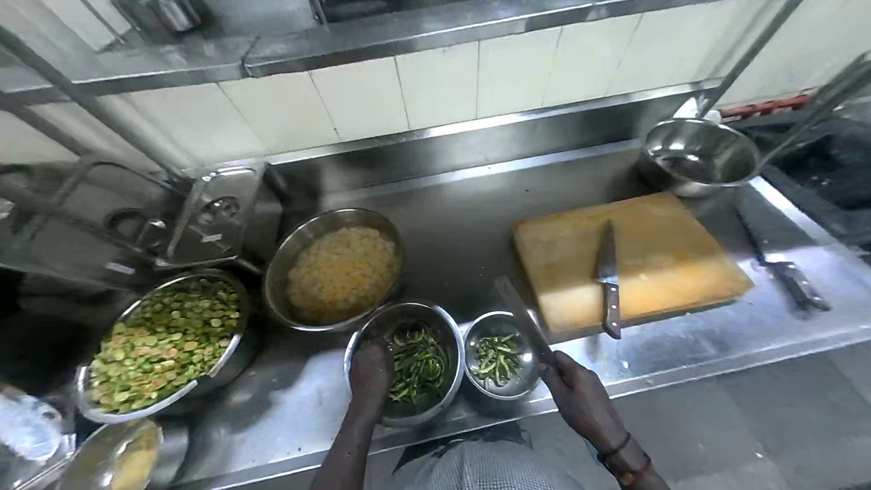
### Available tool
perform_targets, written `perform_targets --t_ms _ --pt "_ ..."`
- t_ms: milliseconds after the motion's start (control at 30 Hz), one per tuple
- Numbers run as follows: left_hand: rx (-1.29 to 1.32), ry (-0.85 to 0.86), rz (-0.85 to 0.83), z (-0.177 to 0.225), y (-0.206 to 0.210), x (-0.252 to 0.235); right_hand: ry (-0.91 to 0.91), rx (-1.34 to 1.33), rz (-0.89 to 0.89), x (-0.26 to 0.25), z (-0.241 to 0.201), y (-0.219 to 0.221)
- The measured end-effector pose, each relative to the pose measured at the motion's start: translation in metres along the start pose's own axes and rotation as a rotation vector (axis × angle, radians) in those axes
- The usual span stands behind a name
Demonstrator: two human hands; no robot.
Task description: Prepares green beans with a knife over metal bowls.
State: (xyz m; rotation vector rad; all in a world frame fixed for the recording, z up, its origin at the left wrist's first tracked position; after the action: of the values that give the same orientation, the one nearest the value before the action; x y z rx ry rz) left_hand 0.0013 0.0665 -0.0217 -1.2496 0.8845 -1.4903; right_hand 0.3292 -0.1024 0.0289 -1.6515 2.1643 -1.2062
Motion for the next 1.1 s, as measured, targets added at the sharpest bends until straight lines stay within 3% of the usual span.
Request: perform_targets --t_ms 300,433,600,700,800,1100 --pt "-0.100 0.028 -0.093 0.000 0.007 -0.002 -0.028 -0.002 0.007 -0.001 -0.013 -0.003" --pt "-0.064 0.050 -0.016 0.003 0.002 0.000 -0.001 -0.004 -0.015 0.001 -0.008 0.002" --pt "0.391 0.225 0.116 0.034 -0.034 0.022 -0.011 -0.057 -0.062 0.003 -0.005 0.008" --pt "0.887 0.254 -0.025 0.061 -0.034 0.032 -0.063 -0.127 -0.123 0.005 -0.011 0.019" --pt "1.258 0.167 -0.247 0.085 -0.023 0.042 -0.125 -0.147 -0.183 0.012 -0.025 0.029" --pt "1.607 -0.015 -0.459 0.097 -0.005 0.053 -0.161 -0.060 -0.232 0.023 -0.036 0.039"
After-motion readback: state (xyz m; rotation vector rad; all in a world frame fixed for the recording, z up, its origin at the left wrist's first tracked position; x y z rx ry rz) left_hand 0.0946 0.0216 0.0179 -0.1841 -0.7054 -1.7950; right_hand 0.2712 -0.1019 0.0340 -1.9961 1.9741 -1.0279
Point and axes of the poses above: each hand's wrist, its own x-axis away from the middle knuckle, its own y-axis out of the palm, z = x × y, the point moved 7 cm from there along -x, towards the middle knuckle, and after that the axes turned 2 degrees about z, right-handed, at the moved point
